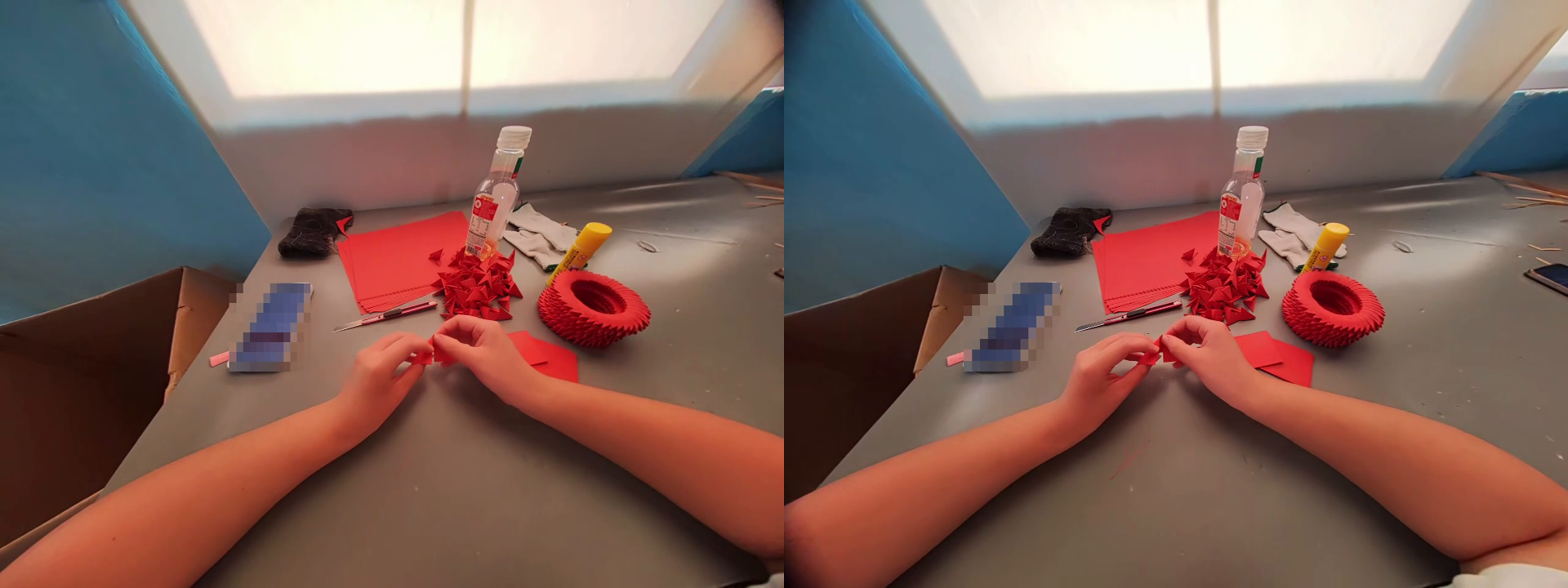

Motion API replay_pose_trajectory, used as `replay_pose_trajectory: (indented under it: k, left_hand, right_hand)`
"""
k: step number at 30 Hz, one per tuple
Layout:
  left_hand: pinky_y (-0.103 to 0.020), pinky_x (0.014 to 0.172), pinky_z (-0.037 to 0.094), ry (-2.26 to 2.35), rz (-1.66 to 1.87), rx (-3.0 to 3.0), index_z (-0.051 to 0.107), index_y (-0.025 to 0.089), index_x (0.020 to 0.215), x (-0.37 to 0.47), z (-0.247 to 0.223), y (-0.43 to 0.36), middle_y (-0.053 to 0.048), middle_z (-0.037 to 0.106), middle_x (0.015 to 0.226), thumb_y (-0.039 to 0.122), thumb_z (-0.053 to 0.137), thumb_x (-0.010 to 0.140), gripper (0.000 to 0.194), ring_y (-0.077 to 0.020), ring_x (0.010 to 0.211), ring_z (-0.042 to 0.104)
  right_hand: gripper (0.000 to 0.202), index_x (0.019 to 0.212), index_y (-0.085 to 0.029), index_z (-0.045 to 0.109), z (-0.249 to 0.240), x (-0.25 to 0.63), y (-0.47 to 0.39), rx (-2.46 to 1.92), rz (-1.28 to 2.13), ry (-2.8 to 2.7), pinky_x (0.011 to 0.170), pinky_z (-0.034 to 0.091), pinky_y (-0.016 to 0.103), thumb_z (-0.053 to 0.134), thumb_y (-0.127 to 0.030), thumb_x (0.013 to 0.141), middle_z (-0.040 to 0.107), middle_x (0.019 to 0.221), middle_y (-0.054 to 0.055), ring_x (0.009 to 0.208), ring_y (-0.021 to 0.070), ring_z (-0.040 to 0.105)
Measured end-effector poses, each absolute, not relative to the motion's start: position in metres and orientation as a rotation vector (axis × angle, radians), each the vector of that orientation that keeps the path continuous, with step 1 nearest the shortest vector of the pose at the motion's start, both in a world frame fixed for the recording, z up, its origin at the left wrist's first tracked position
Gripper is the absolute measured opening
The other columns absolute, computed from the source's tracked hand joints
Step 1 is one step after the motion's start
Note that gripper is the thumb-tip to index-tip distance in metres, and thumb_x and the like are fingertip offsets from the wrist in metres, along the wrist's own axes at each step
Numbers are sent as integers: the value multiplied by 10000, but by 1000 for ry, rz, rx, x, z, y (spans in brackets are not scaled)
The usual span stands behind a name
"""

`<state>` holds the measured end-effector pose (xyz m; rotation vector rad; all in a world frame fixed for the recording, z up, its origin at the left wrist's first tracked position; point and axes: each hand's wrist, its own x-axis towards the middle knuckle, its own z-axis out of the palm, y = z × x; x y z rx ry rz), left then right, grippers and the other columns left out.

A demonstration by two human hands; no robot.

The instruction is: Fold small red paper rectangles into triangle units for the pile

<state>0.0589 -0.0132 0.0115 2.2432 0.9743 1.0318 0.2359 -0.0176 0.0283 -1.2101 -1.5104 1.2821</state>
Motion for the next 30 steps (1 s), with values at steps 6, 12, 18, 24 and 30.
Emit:
replay_pose_trajectory:
  k: [6, 12, 18, 24, 30]
  left_hand:
    - [-190, 648, 536, 1017, 1049, 2100, 566, 211, 921, 64, 15, -18, -21, 614, 939, 187, 529, 799, 130, -111, 814, 596]
    - [-211, 573, 507, 1164, 946, 1665, 476, 221, 969, 68, 23, -19, 13, 644, 787, 315, 581, 779, 236, -114, 664, 608]
    - [-219, 664, 509, 1196, 1036, 1860, 582, 198, 829, 66, 21, -21, 6, 655, 803, 232, 548, 787, 64, -124, 741, 614]
    - [-214, 717, 499, 1030, 1085, 2324, 622, 223, 852, 61, 13, -20, -8, 683, 896, 153, 494, 804, 154, -121, 796, 626]
    - [-213, 714, 475, 1104, 980, 2539, 631, 236, 884, 59, 12, -18, -18, 660, 951, 206, 478, 830, 165, -120, 795, 614]
  right_hand:
    - [105, 768, -179, 562, 28, 236, -18, -1201, 1118, -1614, 630, 425, 230, 507, -259, 805, 576, 690, -19, 665, 110, 543]
    - [74, 784, -189, 511, 26, 233, -20, -1195, 1092, -1574, 612, 421, 229, 491, -256, 810, 541, 744, -17, 676, 110, 522]
    - [76, 775, -184, 527, 27, 233, -20, -1208, 1090, -1600, 648, 433, 232, 487, -242, 804, 574, 726, -10, 700, 117, 549]
    - [109, 768, -174, 550, 28, 233, -19, -1173, 1336, -1441, 594, 461, 226, 529, -280, 774, 575, 687, -12, 632, 103, 540]
    - [184, 758, -158, 610, 24, 234, -15, -1118, 1506, -1327, 682, 485, 259, 575, -338, 760, 617, 727, 8, 682, 115, 576]
